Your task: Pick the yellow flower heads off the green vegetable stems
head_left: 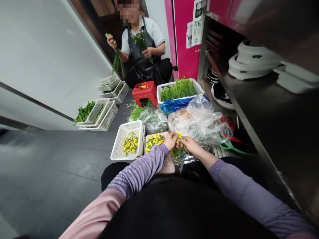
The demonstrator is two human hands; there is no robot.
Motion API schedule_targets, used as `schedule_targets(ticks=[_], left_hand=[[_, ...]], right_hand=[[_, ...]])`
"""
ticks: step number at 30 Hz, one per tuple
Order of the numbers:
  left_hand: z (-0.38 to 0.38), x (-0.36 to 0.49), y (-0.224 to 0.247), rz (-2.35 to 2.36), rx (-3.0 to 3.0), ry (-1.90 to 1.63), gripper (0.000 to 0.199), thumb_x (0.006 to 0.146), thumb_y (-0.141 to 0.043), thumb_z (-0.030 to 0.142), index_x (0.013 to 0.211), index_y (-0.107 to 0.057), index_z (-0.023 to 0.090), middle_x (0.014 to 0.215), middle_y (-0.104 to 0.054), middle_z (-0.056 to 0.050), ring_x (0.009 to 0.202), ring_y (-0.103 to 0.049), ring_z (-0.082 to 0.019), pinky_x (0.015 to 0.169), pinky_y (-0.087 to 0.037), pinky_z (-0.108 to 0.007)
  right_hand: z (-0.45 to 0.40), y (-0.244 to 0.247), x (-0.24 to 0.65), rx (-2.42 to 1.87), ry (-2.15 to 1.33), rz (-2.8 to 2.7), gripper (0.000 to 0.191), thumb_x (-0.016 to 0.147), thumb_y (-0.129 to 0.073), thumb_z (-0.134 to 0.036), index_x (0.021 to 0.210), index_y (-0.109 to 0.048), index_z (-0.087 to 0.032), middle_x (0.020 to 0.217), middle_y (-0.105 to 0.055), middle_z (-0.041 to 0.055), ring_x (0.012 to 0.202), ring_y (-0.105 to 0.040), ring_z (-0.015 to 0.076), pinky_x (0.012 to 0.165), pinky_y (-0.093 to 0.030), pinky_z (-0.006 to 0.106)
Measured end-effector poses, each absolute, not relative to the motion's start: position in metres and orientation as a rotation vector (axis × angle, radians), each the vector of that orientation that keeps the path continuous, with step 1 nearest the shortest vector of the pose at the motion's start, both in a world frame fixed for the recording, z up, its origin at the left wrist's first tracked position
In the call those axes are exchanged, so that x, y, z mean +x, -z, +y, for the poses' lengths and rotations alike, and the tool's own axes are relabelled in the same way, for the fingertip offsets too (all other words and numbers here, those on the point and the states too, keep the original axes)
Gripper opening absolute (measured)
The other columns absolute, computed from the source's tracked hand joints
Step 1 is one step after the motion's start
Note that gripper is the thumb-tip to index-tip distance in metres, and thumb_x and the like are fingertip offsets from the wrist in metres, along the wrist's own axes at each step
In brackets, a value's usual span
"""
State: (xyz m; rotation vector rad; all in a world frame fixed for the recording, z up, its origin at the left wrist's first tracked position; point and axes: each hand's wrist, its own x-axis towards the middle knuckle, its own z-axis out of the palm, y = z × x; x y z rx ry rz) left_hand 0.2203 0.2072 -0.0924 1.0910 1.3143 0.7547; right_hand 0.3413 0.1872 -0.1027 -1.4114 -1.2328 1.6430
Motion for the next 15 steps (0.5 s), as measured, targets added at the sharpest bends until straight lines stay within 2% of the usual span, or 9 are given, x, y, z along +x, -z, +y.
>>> schedule_targets(ticks=[6,12,15], left_hand=[[0.202,0.208,0.093,1.149,0.895,-0.744,0.017,0.077,-0.052,0.024,0.087,-0.049,0.011,0.059,-0.053,0.003,0.040,-0.048,-0.004,0.038,-0.040,-0.017],[0.198,0.207,0.091,1.233,1.089,-0.651,0.024,0.077,-0.051,0.017,0.100,-0.046,0.013,0.046,-0.047,0.008,0.037,-0.049,-0.007,0.040,-0.042,-0.017],[0.198,0.207,0.090,1.246,1.064,-0.668,0.012,0.078,-0.048,0.013,0.089,-0.048,0.014,0.051,-0.049,0.006,0.038,-0.049,-0.006,0.040,-0.042,-0.018]], right_hand=[[0.187,0.103,0.345,-1.333,-1.747,-1.045,0.016,0.074,-0.048,-0.032,0.068,-0.043,-0.018,0.051,-0.040,-0.0073,0.033,-0.028,0.0038,0.032,-0.019,0.018],[0.186,0.103,0.347,-1.335,-1.683,-0.998,0.014,0.071,-0.052,-0.029,0.067,-0.045,-0.017,0.050,-0.041,-0.0074,0.035,-0.029,0.0037,0.033,-0.021,0.017],[0.186,0.100,0.350,-1.370,-1.631,-0.997,0.016,0.071,-0.054,-0.028,0.064,-0.044,-0.017,0.046,-0.040,-0.0073,0.034,-0.029,0.0039,0.033,-0.021,0.017]])
